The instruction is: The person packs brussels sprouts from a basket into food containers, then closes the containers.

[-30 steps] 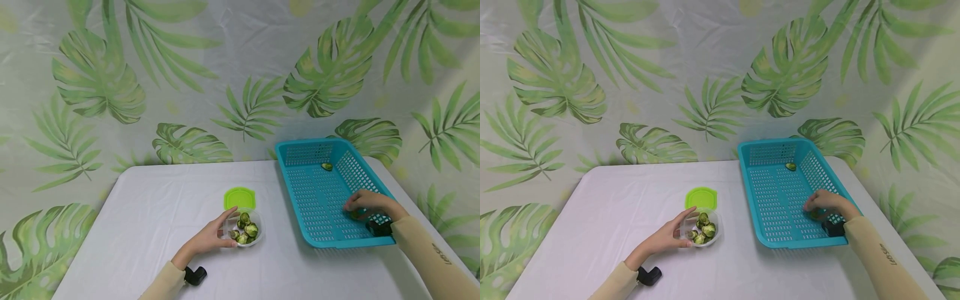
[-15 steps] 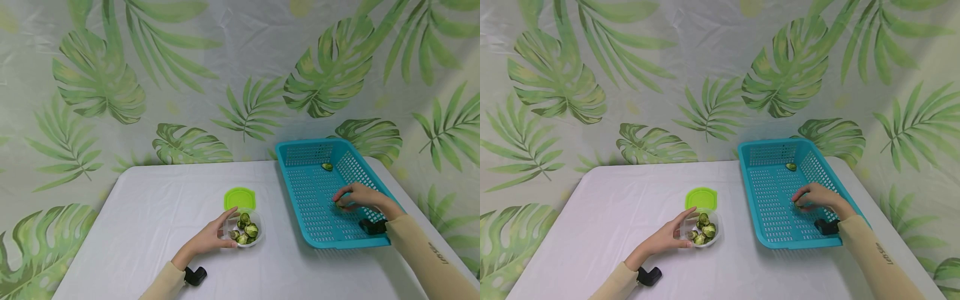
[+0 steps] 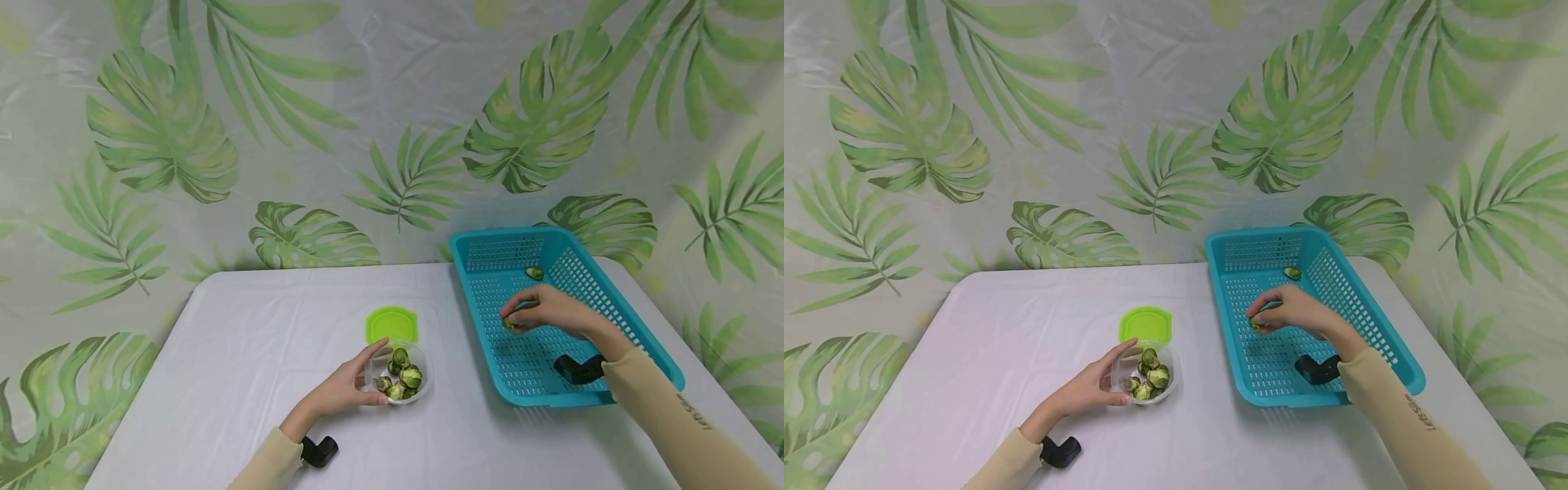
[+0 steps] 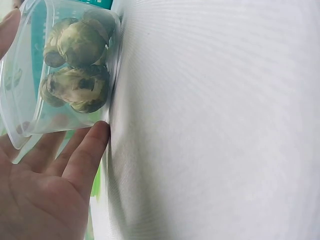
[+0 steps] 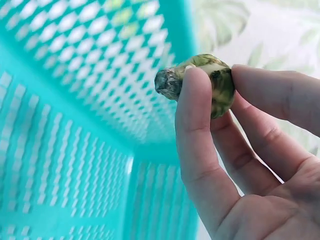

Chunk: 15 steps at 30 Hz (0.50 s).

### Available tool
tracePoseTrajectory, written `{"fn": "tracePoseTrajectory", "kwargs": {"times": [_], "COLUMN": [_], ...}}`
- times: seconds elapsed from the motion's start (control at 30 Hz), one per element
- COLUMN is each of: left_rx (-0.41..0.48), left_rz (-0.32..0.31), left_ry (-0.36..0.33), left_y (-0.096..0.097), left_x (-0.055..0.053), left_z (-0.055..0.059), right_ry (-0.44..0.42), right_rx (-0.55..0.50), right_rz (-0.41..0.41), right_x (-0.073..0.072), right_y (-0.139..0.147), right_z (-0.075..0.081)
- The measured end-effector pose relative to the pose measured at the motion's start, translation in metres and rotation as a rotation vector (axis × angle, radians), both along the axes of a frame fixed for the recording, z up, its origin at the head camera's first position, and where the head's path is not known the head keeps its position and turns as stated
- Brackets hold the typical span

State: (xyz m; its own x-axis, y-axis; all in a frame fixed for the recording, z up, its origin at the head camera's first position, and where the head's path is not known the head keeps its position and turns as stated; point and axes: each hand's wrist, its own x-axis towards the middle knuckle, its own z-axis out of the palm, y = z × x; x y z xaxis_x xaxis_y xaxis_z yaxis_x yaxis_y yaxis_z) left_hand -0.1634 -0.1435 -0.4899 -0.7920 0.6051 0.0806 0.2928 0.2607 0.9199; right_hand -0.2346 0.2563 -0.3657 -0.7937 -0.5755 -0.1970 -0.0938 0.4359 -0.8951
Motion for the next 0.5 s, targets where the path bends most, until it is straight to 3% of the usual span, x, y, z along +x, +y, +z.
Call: {"fn": "tracePoseTrajectory", "kwargs": {"times": [0.23, 0.5], "left_rx": [-0.01, -0.004], "left_rz": [0.003, -0.002], "left_ry": [-0.004, 0.018], "left_y": [0.0, 0.0], "left_x": [0.001, 0.0], "left_z": [0.0, -0.002], "right_ry": [0.039, 0.081], "right_rx": [-0.047, -0.041], "right_rz": [0.101, 0.183], "right_x": [0.011, 0.018], "right_y": [-0.048, -0.098], "right_z": [0.011, 0.007]}}
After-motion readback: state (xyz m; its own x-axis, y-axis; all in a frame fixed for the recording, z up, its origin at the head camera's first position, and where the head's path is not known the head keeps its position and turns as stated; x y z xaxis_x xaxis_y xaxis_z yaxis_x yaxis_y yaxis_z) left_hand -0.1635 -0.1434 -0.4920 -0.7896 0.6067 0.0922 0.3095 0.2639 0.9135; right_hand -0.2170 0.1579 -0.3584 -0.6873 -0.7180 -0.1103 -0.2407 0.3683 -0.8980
